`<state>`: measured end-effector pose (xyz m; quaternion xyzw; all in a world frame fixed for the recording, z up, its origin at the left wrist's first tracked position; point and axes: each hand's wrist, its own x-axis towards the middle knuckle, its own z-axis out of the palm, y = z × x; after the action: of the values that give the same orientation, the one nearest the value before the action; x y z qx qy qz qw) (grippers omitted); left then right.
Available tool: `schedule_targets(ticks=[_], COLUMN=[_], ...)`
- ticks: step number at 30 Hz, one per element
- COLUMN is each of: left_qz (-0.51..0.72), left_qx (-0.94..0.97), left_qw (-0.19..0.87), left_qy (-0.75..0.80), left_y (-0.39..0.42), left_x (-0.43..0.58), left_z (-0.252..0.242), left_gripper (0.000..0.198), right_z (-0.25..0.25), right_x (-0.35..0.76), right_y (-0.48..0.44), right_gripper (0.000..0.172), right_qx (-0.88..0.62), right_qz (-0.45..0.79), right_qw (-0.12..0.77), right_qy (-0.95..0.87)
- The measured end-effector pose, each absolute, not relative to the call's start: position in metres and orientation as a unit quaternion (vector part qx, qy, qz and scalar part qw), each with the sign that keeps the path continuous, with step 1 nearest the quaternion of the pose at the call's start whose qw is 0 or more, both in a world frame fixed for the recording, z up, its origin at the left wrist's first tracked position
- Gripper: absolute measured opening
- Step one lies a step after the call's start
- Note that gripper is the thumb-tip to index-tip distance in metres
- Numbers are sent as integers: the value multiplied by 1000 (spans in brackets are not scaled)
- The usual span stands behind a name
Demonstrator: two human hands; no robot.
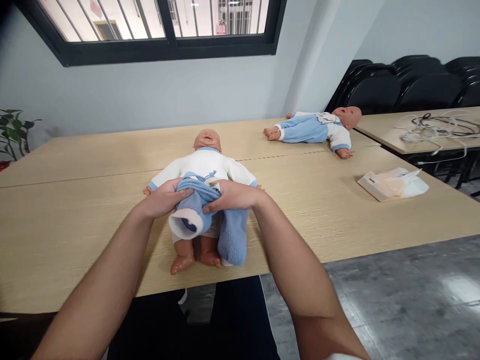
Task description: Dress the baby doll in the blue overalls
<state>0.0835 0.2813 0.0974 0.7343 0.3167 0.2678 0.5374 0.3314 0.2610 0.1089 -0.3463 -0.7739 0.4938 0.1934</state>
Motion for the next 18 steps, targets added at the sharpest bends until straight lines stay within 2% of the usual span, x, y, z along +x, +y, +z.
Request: schedule_targets(ticks=[5,9,10,14,18], left_qz=[200,153,145,105,145], left_qx=[783,843,852,862,835], left_qw=[516,426,408,387,425], left_qy=[285,289,293,311,318], left_y=[274,265,263,259,262], left_x=[85,91,93,95,91], left_z=[102,112,113,117,112], left_gripper=[63,86,84,51,45], right_z=[108,109,110,113,113], right_x=[333,336,336,337,336], right_y=[266,267,267,264,262], right_gripper=[33,31,32,34,34], right_qx=[-355,-380,-382,-373,-362], right_qz=[418,405,412,455,475], right_qw=[220,238,244,254,239], right_qy=[-807,-797,-790,-768,-766])
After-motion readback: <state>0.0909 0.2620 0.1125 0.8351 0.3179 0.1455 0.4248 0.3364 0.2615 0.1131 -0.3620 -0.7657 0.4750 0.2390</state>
